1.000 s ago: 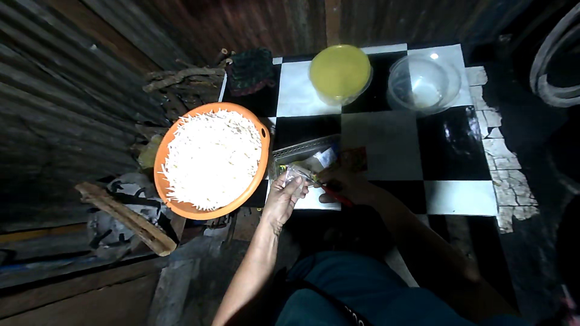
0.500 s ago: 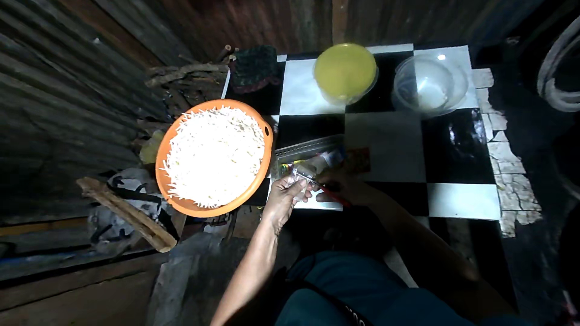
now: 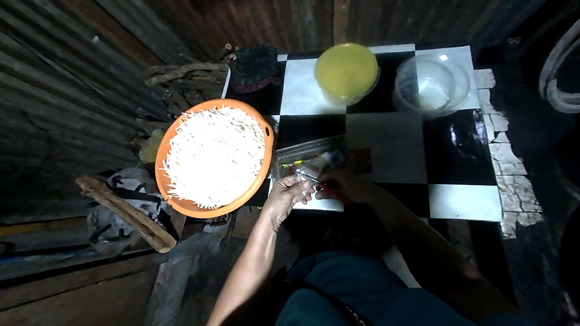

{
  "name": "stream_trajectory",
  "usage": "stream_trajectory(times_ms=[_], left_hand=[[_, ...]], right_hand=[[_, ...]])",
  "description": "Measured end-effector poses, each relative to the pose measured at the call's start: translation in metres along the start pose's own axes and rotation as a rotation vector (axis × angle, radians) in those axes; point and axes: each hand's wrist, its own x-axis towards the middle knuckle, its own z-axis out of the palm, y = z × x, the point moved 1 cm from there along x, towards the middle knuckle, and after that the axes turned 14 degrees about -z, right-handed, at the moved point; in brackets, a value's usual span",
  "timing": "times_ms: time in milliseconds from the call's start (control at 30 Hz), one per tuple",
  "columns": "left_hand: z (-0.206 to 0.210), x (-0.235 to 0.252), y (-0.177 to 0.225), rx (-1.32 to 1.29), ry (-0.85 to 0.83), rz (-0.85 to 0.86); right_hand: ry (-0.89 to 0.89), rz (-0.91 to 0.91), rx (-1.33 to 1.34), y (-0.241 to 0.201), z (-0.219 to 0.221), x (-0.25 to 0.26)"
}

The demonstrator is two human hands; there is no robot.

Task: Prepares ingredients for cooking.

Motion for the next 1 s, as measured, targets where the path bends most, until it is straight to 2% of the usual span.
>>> stream_trajectory(times_ms=[167, 600, 767, 867, 1000], left_hand=[[0.005, 0.003, 0.000, 0.028, 0.013, -0.019], [0.002, 0.003, -0.004, 0.021, 0.031, -0.018], [-0.007, -0.018, 0.017, -0.050, 0.055, 0.094], [-0.035, -0.036, 0.041, -0.021, 0.143, 0.186], [-0.092, -0.061, 0.090, 0.455, 0.528, 0.318]], right_hand=[[-0.023, 0.069, -0.085, -0.007, -0.001, 0.007], [0.025, 0.104, -0.065, 0.004, -0.002, 0.002], [0.085, 0.165, 0.003, -0.005, -0.002, -0.001], [0.151, 0.134, 0.032, -0.001, -0.002, -0.007], [0.157, 0.158, 0.065, 0.012, -0.001, -0.013]])
